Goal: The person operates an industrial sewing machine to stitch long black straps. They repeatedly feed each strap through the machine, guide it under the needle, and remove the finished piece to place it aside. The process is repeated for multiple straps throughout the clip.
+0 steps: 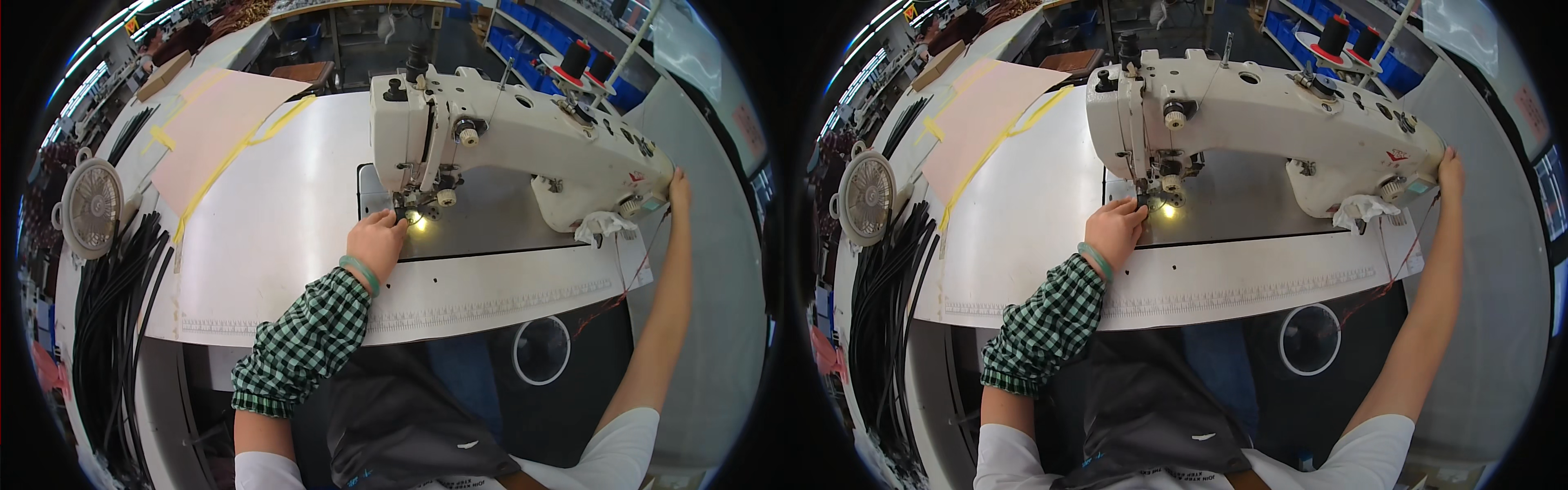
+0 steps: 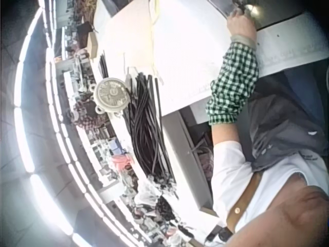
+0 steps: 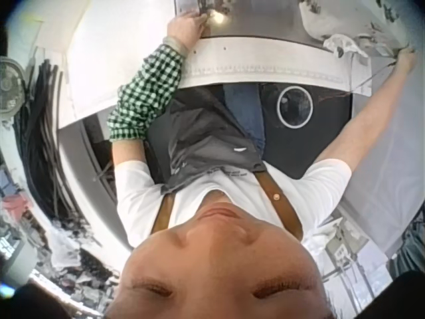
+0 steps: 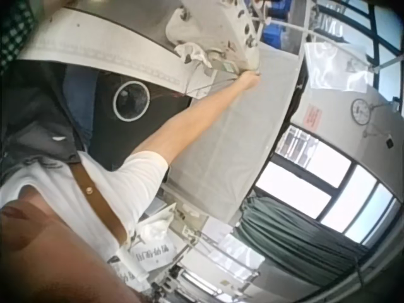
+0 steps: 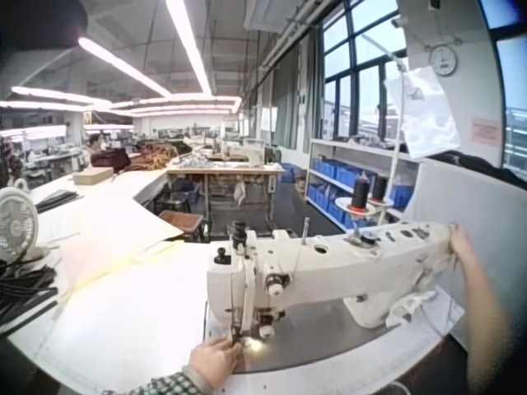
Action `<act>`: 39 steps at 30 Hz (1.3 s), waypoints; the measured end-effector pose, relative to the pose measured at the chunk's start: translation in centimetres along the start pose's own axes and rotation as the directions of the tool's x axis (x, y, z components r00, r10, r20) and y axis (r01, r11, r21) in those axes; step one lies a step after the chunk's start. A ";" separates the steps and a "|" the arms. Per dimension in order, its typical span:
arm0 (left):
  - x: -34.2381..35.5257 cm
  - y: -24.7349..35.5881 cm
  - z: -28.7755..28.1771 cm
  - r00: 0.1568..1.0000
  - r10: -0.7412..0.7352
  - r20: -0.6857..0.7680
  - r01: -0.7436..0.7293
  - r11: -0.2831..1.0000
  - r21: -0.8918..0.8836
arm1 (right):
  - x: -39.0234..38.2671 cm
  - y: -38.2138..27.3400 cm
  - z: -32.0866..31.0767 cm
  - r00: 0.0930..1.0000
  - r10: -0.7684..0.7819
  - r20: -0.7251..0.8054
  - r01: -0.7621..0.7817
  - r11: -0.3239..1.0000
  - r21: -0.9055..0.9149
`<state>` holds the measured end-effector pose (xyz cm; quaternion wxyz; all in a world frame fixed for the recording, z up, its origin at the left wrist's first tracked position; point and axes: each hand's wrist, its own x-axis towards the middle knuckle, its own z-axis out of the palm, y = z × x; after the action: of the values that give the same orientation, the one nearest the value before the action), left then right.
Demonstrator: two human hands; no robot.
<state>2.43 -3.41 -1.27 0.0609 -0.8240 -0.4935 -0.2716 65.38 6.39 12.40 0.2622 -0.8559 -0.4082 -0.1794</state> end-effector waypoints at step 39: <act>0.2 -0.2 -0.4 0.999 0.015 0.037 -0.015 1.000 0.019 | -3.1 -0.7 -0.5 0.991 -0.083 -0.104 0.112 0.940 0.322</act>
<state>2.12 -3.31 -0.88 0.0616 -0.8319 -0.4909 -0.2512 62.88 4.61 11.42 0.4090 -0.7704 -0.4622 -0.1598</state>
